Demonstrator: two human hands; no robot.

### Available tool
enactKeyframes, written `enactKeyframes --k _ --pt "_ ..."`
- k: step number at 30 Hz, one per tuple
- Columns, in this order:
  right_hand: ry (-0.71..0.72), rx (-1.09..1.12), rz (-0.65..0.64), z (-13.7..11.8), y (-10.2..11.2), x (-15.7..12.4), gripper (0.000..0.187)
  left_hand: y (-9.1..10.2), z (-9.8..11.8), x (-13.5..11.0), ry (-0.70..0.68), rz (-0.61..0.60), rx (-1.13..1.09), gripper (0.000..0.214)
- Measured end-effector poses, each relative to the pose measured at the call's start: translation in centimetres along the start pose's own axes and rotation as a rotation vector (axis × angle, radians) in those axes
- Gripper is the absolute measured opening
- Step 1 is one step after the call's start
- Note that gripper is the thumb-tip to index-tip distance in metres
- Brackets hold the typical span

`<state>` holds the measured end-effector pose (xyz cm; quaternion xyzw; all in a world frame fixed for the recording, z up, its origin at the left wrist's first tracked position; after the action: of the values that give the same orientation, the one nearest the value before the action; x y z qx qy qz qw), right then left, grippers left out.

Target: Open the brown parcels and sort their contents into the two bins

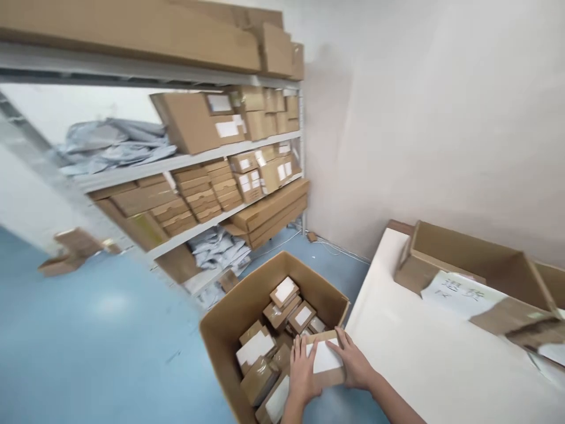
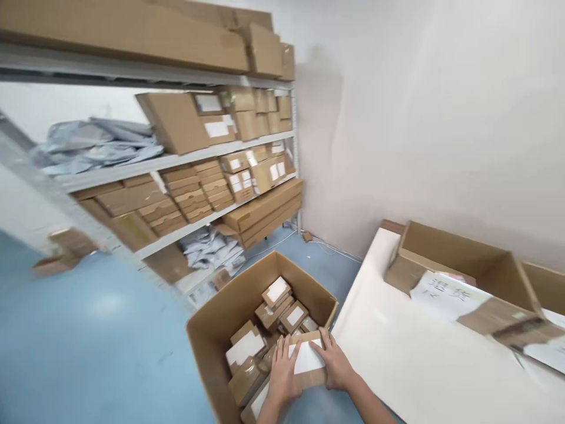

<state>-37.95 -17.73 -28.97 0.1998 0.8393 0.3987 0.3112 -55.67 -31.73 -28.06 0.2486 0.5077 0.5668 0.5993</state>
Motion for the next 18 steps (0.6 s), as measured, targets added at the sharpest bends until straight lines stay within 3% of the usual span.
enactKeyframes --k 4,9,11,14,18 --pt "-0.071 0.045 0.123 6.8 3.5 -3.3 0.115 0.6 7.1 5.6 -0.148 -0.04 0.119 0.141" --pt "-0.223 0.105 0.234 19.4 7.4 -10.3 0.126 -1.2 20.7 11.3 -0.378 -0.041 0.214 0.141" --pt "-0.297 0.118 0.273 25.1 7.9 -13.6 0.131 -3.0 26.5 13.3 -0.479 -0.056 0.227 0.141" --pt "-0.432 0.152 0.333 32.9 6.7 -18.9 0.134 -6.9 34.8 16.1 -0.608 -0.124 0.249 0.14" --pt "-0.675 0.225 0.317 40.0 3.3 -25.0 0.137 -13.7 43.3 18.1 -0.665 -0.433 0.31 0.131"
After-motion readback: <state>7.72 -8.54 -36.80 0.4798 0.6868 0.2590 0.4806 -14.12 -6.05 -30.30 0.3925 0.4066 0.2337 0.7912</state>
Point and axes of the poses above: each hand's wrist, its own x-axis towards the middle knuckle, its own y-axis out of the back of the hand, z = x × y, the point moved 2 cm from there along x, towards the middle knuckle, and after that the axes turned 8 degrees about -y, right-handed, at the moved point
